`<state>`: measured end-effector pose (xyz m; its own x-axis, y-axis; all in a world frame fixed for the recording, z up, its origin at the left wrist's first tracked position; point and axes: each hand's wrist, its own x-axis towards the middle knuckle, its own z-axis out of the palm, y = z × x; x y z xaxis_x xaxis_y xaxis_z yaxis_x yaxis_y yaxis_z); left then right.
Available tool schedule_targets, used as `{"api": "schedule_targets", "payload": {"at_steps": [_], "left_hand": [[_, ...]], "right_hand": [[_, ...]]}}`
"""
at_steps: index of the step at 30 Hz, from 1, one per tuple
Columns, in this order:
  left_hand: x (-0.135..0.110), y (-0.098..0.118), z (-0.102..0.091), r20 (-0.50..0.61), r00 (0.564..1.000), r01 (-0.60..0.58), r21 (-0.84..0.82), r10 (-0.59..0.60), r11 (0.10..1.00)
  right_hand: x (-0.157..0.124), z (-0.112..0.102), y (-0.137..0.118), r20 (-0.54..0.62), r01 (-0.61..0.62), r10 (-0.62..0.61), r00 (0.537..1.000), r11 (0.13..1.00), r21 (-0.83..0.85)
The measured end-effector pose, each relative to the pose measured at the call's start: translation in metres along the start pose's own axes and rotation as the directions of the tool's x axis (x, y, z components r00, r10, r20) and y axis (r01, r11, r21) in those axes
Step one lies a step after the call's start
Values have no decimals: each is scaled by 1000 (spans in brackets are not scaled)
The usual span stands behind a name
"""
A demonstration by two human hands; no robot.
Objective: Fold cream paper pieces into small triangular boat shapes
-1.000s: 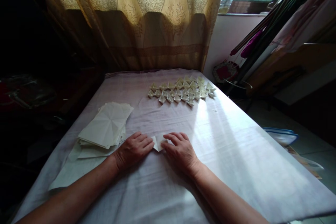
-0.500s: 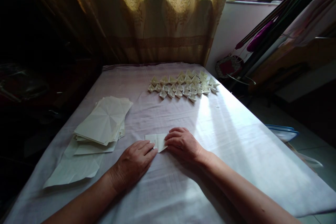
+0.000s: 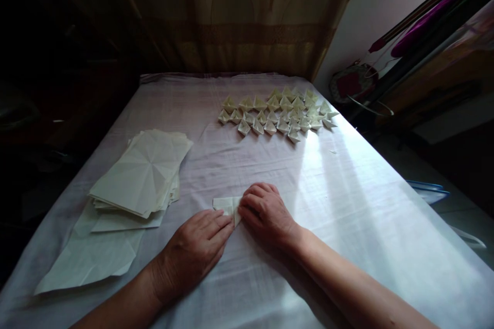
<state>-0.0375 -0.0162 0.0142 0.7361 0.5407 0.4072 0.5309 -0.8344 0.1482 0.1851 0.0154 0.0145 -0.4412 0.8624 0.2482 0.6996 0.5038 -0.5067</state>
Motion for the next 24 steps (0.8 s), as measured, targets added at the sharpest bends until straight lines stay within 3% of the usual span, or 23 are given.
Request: {"api": "schedule_targets", "payload": {"at_steps": [24], "left_hand": [[1,1,2,28,998,56,-28,-55,998]], "right_hand": [[-3,12,-7,-107,-107,112,988,993,48]]}}
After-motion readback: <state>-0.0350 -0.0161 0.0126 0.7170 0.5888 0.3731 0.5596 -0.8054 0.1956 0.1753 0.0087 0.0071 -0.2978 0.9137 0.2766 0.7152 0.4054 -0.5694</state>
